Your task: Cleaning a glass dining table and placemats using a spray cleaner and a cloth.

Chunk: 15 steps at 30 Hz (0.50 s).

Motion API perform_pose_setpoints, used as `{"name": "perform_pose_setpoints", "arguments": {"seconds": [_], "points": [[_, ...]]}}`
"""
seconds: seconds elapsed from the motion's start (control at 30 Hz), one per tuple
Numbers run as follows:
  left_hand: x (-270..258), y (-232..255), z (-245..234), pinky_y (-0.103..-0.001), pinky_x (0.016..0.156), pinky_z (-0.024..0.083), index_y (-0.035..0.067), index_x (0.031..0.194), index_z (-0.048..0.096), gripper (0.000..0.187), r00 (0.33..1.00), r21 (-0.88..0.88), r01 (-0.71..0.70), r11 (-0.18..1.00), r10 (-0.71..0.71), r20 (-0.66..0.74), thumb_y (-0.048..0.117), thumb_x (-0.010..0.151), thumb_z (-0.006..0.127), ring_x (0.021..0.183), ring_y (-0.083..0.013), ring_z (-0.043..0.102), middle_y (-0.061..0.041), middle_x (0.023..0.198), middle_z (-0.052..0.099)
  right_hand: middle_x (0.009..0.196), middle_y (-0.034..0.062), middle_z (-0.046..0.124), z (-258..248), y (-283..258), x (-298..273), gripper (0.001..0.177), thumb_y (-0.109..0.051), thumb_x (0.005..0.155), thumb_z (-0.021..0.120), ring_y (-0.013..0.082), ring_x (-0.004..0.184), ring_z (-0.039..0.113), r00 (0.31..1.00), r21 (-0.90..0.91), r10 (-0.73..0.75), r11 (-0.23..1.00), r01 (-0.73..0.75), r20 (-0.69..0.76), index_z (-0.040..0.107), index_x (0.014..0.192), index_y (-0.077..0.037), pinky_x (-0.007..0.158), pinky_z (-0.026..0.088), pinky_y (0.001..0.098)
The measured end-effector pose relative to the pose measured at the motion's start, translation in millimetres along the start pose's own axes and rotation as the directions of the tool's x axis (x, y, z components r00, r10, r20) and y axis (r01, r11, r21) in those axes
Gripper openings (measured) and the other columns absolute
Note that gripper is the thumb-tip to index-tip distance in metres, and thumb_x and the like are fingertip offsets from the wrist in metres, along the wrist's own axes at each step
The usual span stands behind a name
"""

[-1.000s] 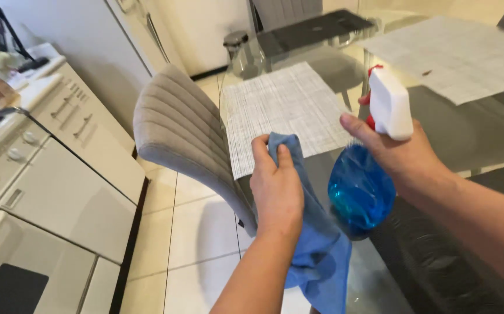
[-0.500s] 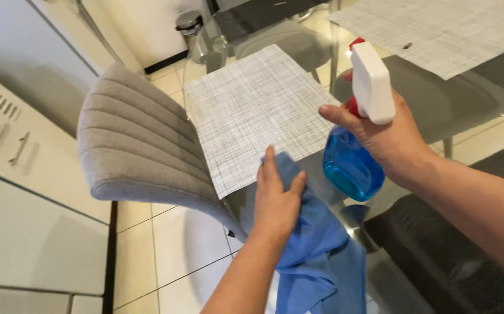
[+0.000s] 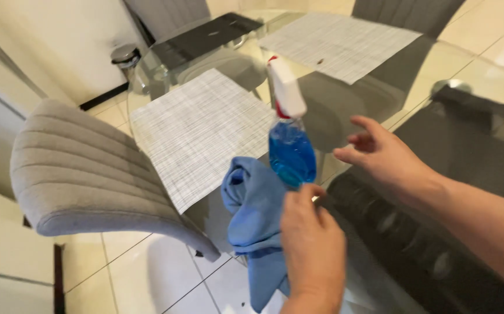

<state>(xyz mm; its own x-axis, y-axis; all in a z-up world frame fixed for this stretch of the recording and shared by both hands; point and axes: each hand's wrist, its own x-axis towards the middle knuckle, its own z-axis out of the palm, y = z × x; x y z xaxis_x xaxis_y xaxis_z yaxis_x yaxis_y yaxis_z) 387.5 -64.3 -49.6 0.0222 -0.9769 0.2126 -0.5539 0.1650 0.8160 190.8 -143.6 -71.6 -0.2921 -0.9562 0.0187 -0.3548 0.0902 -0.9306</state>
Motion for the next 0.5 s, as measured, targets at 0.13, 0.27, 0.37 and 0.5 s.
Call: {"name": "perform_pose_setpoints", "arguments": {"seconds": [0.13, 0.27, 0.37, 0.5], "points": [[-38.7, 7.4, 24.9, -0.049, 0.093, 0.048, 0.010, 0.108, 0.066, 0.023, 0.962, -0.045, -0.080, 0.996, 0.089, 0.259, 0.005, 0.086, 0.062, 0.109, -0.0362, 0.060, -0.015, 0.109, 0.063, 0.134, 0.0119, 0.068, -47.3, 46.0, -20.7, 0.070, -0.031, 0.085, 0.076, 0.0228, 0.124, 0.064, 0.992, -0.137, 0.082, 0.986, -0.094, -0.096, 0.053, 0.149, -0.015, 0.104, 0.051, 0.0373], [-79.8, 2.4, 62.5, -0.050, 0.105, 0.043, 0.012, 0.127, 0.064, 0.048, 0.710, -0.040, -0.291, 0.956, 0.244, 0.661, 0.009, 0.079, 0.070, 0.126, -0.0385, 0.053, -0.019, 0.130, 0.057, 0.137, 0.0124, 0.068, -81.2, 97.4, -38.4, 0.063, -0.026, 0.084, 0.078, 0.0230, 0.126, 0.063, 0.972, -0.296, 0.198, 0.928, -0.226, -0.123, 0.061, 0.144, -0.017, 0.105, 0.050, 0.0387], [-122.1, -26.8, 122.5, -0.057, 0.109, 0.038, 0.018, 0.136, 0.063, 0.050, 0.636, -0.032, -0.539, 0.842, 0.432, 0.640, 0.015, 0.086, 0.066, 0.139, -0.0391, 0.048, -0.021, 0.146, 0.053, 0.139, 0.0105, 0.067, -100.5, 125.8, -52.3, 0.065, -0.023, 0.083, 0.080, 0.0227, 0.127, 0.063, 0.963, -0.409, 0.258, 0.873, -0.266, -0.076, 0.061, 0.144, -0.020, 0.106, 0.050, 0.0379], [-164.5, -28.3, 160.6, -0.077, 0.101, 0.021, 0.016, 0.149, 0.053, 0.053, 0.620, -0.069, -0.642, 0.764, 0.570, 0.540, 0.029, 0.098, 0.056, 0.138, -0.0467, 0.037, -0.032, 0.152, 0.042, 0.133, 0.0064, 0.074, -126.2, 114.2, -78.0, 0.056, -0.024, 0.088, 0.078, 0.0214, 0.123, 0.069, 0.914, -0.501, 0.393, 0.814, -0.294, 0.103, 0.064, 0.143, -0.026, 0.106, 0.053, 0.0365]]}}
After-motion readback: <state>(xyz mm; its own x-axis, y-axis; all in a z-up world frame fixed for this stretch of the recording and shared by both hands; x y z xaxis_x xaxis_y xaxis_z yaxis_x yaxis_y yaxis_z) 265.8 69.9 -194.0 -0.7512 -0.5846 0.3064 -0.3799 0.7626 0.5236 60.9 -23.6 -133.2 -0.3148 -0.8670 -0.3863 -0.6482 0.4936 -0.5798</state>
